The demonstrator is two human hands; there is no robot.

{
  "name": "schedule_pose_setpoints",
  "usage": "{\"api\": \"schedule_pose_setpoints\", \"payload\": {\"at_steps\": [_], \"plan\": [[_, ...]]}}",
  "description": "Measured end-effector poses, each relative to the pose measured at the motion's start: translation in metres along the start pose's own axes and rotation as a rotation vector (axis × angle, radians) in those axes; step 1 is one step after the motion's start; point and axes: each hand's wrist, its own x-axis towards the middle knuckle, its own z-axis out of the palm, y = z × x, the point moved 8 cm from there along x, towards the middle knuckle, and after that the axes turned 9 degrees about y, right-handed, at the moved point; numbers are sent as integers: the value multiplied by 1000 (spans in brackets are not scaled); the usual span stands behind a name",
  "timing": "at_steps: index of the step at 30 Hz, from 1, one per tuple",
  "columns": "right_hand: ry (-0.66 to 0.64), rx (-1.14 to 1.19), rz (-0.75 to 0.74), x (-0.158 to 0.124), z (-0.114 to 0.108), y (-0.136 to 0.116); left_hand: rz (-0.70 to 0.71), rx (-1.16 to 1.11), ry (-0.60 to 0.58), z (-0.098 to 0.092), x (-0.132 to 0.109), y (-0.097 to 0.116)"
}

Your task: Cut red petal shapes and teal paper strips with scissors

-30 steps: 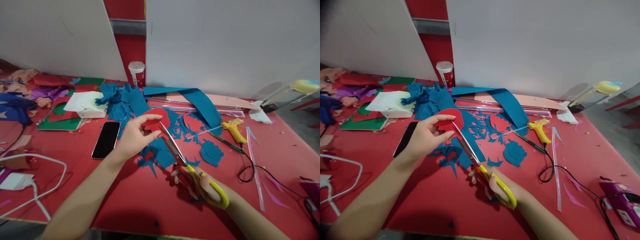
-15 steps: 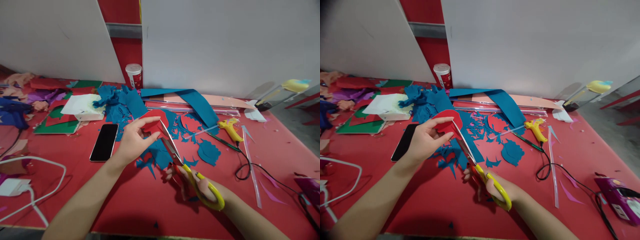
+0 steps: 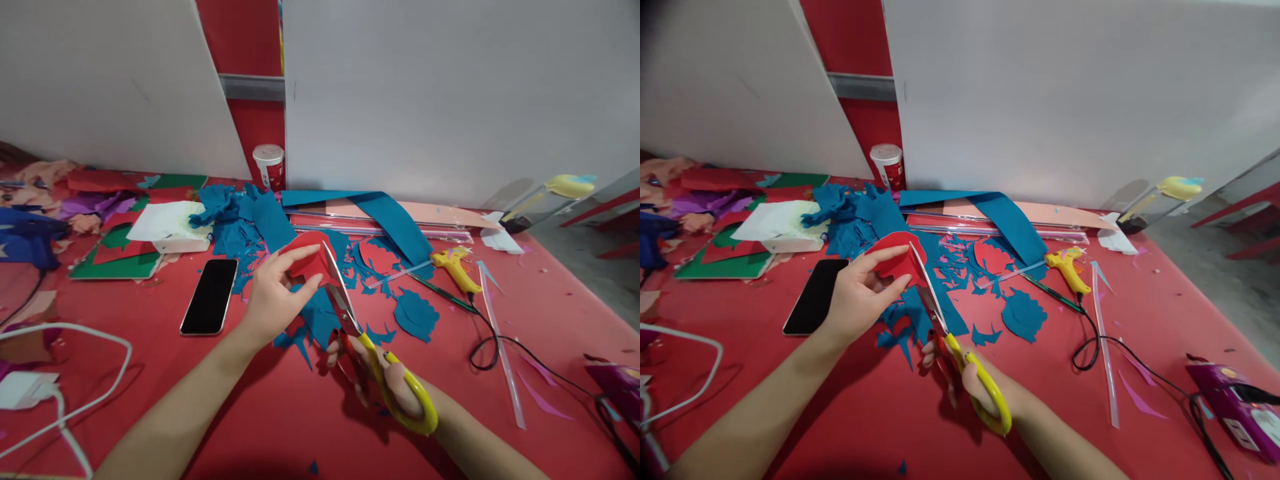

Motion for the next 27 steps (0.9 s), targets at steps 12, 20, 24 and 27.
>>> {"api": "schedule_pose_setpoints", "payload": {"at_steps": [12,20,24,27], "plan": [[110,151,58,9,8,9,36,77,86,-5,-1,2],[166,233,2,13,13,18,36,73,109,2,-6,-3],[219,286,16,15,18,23,-13,62,116,5,-10,-7],[240,351,-3,17,22,26,-37,71,123,7,-13,-8]]}}
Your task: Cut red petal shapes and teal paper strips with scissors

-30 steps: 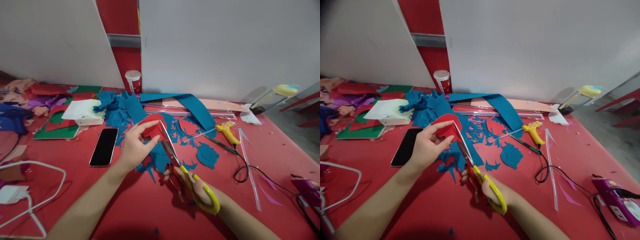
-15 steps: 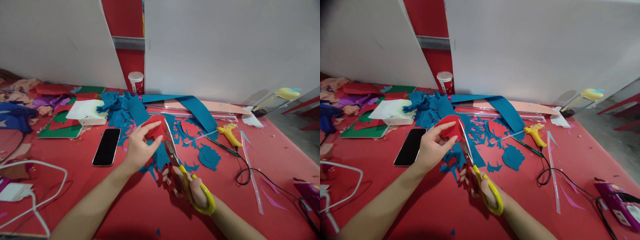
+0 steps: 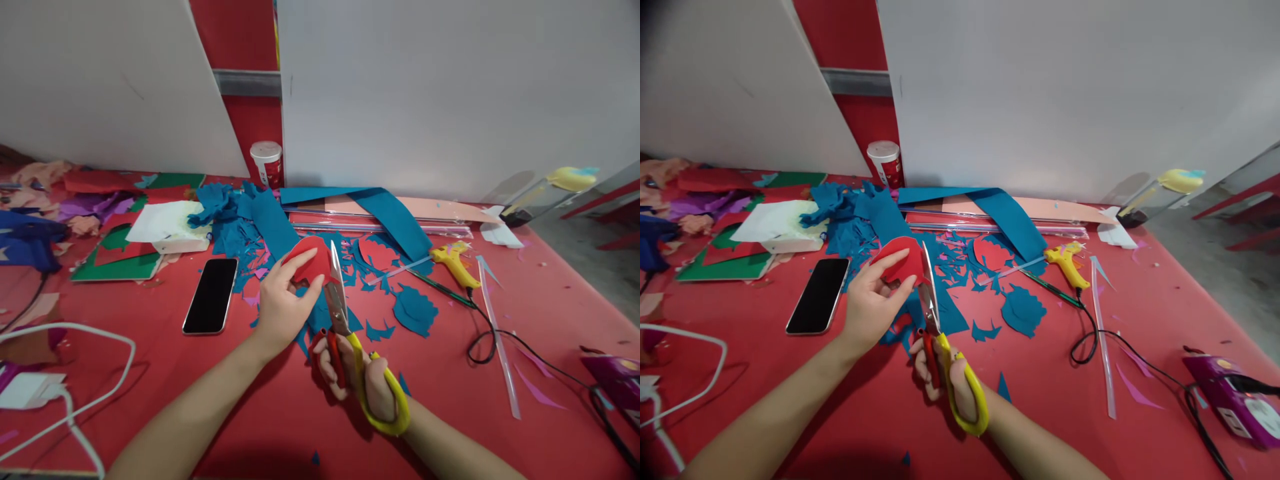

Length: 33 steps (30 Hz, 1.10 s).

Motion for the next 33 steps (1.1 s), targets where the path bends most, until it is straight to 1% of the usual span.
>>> {"api": "schedule_pose_setpoints", "payload": {"at_steps": [5,12,17,24,30,33], "plan": [[-7,60,-23,-2,3,4,-29,20,16,1,-4,1],[-23,30,-81,-5,0,4,-35,35,14,0,-5,3],[-24,8,-89,-7,-2,5,-69,12,1,2,-8,1],[-17,63,-110,-7,-1,8,-120,-35,27,1,-10,3],[11,50,-77,-7,-2,12,-121,-23,54,1,-15,2],[19,39,-89,-7,-3,10,-109,-66,48,5,-18,3]]}}
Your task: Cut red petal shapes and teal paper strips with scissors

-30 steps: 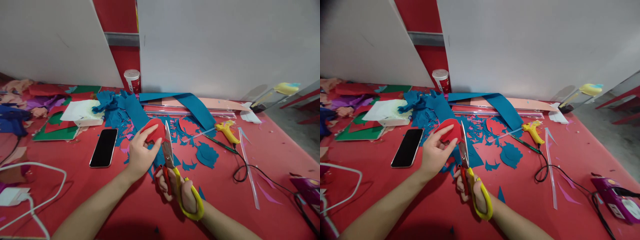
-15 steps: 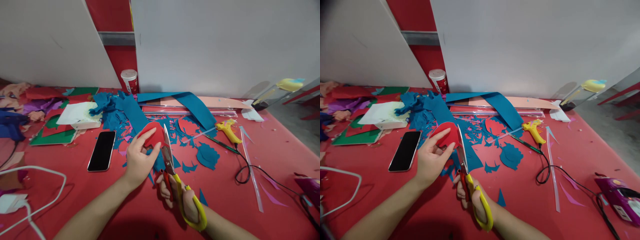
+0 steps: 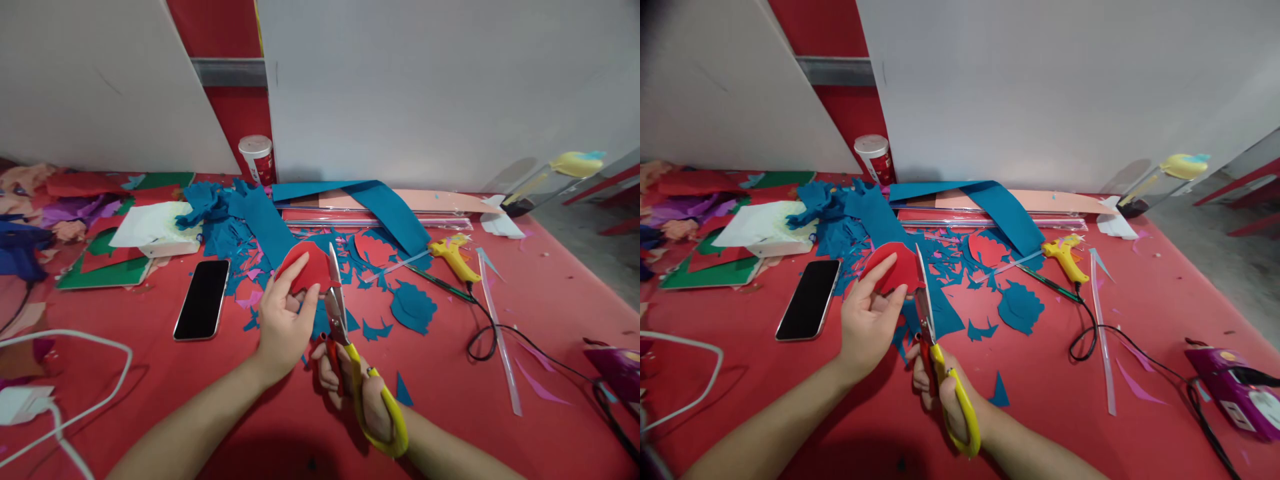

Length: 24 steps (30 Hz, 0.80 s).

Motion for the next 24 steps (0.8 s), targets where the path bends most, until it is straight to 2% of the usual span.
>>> {"api": "schedule_pose_setpoints", "payload": {"at_steps": [7,14,19,24], "plan": [[47,13,2,0,-4,2,-57,-114,-40,6,-4,-2],[22,-2,-37,2,-4,-2,-88,-181,-101,11,-8,-6],[51,-22,-28,2,-5,-3,-79,-162,-105,12,-8,-4],[64,-21,-23,2,-4,-5,-128,-178,-111,13,-11,-7]]}}
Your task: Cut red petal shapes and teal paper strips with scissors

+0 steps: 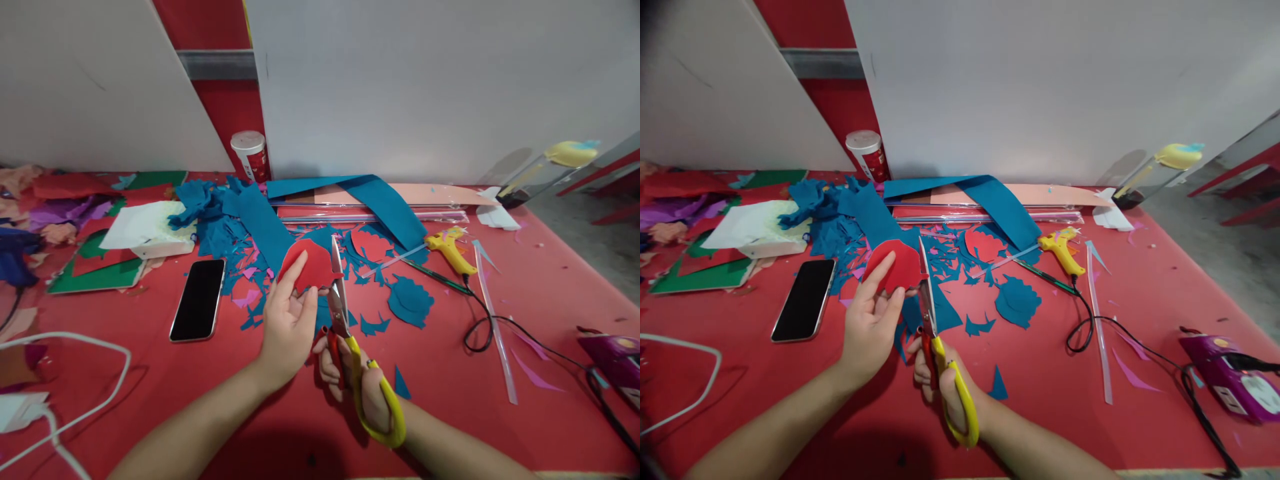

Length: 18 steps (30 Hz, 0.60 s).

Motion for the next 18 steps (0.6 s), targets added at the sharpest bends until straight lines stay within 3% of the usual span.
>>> {"api": "schedule_pose_setpoints", "payload": {"at_steps": [9,18], "plan": [[15,63,0,1,2,-3,-59,-103,-67,7,-6,-5],[-17,90,15,-1,3,-1,30,6,12,-2,4,6]]}}
